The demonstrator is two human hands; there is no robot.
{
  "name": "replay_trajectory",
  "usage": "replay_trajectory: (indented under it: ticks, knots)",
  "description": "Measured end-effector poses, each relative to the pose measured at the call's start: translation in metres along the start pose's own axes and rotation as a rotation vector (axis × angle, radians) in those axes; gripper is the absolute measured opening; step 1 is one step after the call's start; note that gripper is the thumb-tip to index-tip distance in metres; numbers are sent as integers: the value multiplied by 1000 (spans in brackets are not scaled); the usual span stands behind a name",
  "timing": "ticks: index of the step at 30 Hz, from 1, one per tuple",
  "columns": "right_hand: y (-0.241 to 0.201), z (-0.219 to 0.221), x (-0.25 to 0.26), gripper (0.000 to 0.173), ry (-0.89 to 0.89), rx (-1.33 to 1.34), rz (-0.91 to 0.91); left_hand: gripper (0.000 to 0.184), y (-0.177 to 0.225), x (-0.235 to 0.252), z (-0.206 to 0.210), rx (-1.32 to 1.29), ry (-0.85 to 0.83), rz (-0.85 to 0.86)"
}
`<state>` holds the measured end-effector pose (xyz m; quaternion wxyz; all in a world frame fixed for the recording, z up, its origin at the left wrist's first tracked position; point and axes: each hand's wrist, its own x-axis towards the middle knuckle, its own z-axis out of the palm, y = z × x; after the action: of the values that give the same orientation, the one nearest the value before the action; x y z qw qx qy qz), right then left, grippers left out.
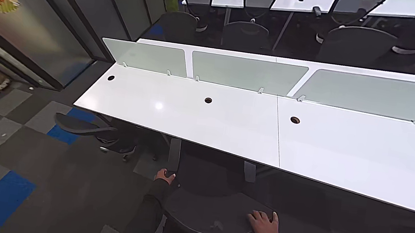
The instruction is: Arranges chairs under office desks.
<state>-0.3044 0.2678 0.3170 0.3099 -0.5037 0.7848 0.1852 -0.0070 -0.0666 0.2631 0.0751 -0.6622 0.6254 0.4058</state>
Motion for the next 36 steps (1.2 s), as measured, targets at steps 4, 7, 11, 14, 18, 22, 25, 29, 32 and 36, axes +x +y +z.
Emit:
replay_trajectory:
  ticks: [4, 7, 11, 14, 18, 22, 25, 29, 32, 36]
  knots:
    - [-30, 9, 10, 86, -42, -42, -40, 96, 16, 95, 20, 89, -101, -75]
    - [-23, 5, 12, 90, -18, -36, 32, 115, 18, 178, 45, 96, -82, -124]
    - [-25, -6, 11, 78, 17, 27, 66, 104, 42, 218, 32, 11, -135, -155]
    - [-29, -8, 11, 70, 5, 29, 83, 90, 57, 220, 0, 24, -323, -135]
    - [-32, -7, 13, 79, -83, -19, 131, 96, -9, 282, 47, -79, -265, -70]
    - [-41, -18, 15, 80, -102, -6, 138, 97, -10, 292, 46, -76, -285, -83]
    - [-54, -19, 18, 79, -23, 36, 143, 80, 72, 240, -12, -41, -251, -9]
    - [-73, -22, 26, 88, 7, 32, 188, 62, 141, 216, -39, -124, -156, -164]
    - [-65, -26, 32, 93, 15, 5, 187, 79, 92, 251, -11, -100, -330, -131]
    - [-62, -21, 38, 92, 16, -65, 188, 115, -6, 293, 61, -99, -269, -68]
